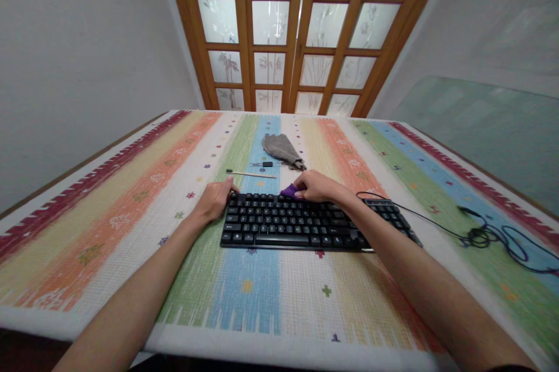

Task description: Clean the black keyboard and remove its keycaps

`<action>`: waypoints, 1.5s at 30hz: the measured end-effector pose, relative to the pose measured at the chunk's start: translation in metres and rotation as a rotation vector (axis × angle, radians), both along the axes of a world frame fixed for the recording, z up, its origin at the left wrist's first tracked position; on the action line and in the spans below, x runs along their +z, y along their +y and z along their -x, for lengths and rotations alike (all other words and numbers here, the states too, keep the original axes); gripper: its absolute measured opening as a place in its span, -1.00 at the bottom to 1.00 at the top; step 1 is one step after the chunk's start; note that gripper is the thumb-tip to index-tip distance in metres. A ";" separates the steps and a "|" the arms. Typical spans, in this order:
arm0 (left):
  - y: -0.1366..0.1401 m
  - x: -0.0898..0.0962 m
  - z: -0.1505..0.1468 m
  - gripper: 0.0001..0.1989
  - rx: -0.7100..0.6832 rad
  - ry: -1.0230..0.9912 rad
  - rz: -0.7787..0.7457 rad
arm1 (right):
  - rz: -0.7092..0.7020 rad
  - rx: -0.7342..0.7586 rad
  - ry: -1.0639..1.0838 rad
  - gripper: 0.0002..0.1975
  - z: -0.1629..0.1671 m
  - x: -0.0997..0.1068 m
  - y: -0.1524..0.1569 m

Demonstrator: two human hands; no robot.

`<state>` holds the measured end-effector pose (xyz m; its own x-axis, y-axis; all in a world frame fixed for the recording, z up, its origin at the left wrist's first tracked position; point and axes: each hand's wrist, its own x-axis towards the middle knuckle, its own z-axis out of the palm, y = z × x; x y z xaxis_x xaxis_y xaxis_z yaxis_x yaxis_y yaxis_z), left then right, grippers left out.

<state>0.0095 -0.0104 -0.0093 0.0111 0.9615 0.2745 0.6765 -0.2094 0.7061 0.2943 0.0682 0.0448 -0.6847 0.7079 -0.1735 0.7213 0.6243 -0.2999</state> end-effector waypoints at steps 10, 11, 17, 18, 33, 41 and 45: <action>-0.001 0.000 0.000 -0.27 -0.005 0.011 -0.003 | -0.052 -0.125 0.375 -0.77 -0.025 -0.006 0.001; 0.000 0.000 0.000 -0.28 -0.006 0.014 -0.004 | -0.074 -0.116 0.382 -0.76 -0.031 -0.003 0.002; 0.000 0.000 0.000 -0.29 -0.006 0.033 -0.001 | 0.016 -0.067 0.317 -0.72 -0.055 0.011 0.000; 0.000 0.000 0.000 -0.29 -0.003 0.033 0.001 | 0.048 -0.049 0.272 -0.73 -0.056 0.010 -0.002; 0.000 -0.001 0.001 -0.31 0.000 0.046 -0.002 | -0.142 -0.147 -0.090 -0.85 -0.034 0.001 -0.015; -0.001 0.002 0.000 -0.33 -0.007 0.059 -0.011 | -0.196 -0.125 -0.083 -0.74 -0.064 0.004 -0.006; -0.001 0.001 0.000 -0.34 -0.019 0.062 -0.022 | -0.125 -0.075 0.019 -0.68 -0.087 0.008 -0.002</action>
